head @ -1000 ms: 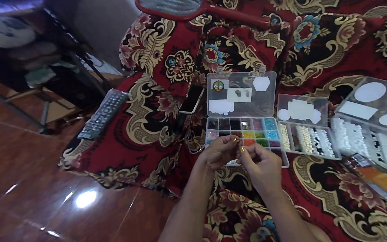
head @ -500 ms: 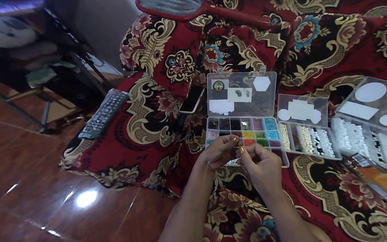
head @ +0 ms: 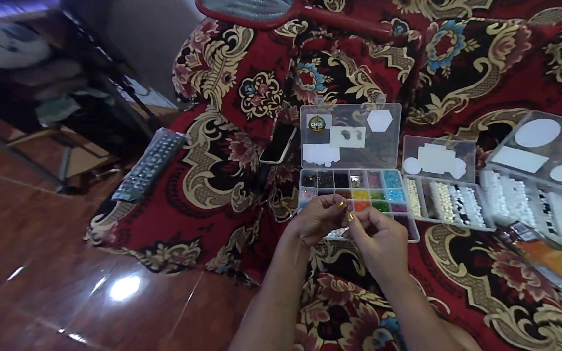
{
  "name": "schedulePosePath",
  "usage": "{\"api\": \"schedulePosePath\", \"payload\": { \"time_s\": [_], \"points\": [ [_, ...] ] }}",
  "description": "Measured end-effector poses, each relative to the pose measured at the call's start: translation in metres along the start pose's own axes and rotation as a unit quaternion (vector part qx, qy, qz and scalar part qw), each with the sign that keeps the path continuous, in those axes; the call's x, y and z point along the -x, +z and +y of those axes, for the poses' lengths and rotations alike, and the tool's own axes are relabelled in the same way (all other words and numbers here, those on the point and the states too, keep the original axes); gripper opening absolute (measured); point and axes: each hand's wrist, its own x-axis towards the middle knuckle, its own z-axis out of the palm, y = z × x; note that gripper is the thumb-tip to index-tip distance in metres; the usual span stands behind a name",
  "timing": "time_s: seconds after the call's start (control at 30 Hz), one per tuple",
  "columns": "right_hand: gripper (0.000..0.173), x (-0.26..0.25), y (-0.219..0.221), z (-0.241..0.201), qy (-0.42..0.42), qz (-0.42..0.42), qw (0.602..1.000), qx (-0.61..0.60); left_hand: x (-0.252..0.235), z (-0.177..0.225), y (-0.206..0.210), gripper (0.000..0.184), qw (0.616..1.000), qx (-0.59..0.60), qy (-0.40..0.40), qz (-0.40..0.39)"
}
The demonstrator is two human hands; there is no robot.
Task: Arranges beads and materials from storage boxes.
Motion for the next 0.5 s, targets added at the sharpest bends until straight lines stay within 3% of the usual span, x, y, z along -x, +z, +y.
{"api": "schedulePosePath", "payload": {
  "time_s": [0.5],
  "points": [
    [0.014,0.0,-0.0023,-0.0003,0.021,-0.034,0.999,-0.004,0.0043,0.0043,-0.0056,0.02,0.999,-0.048,0.012,0.006]
  ]
}}
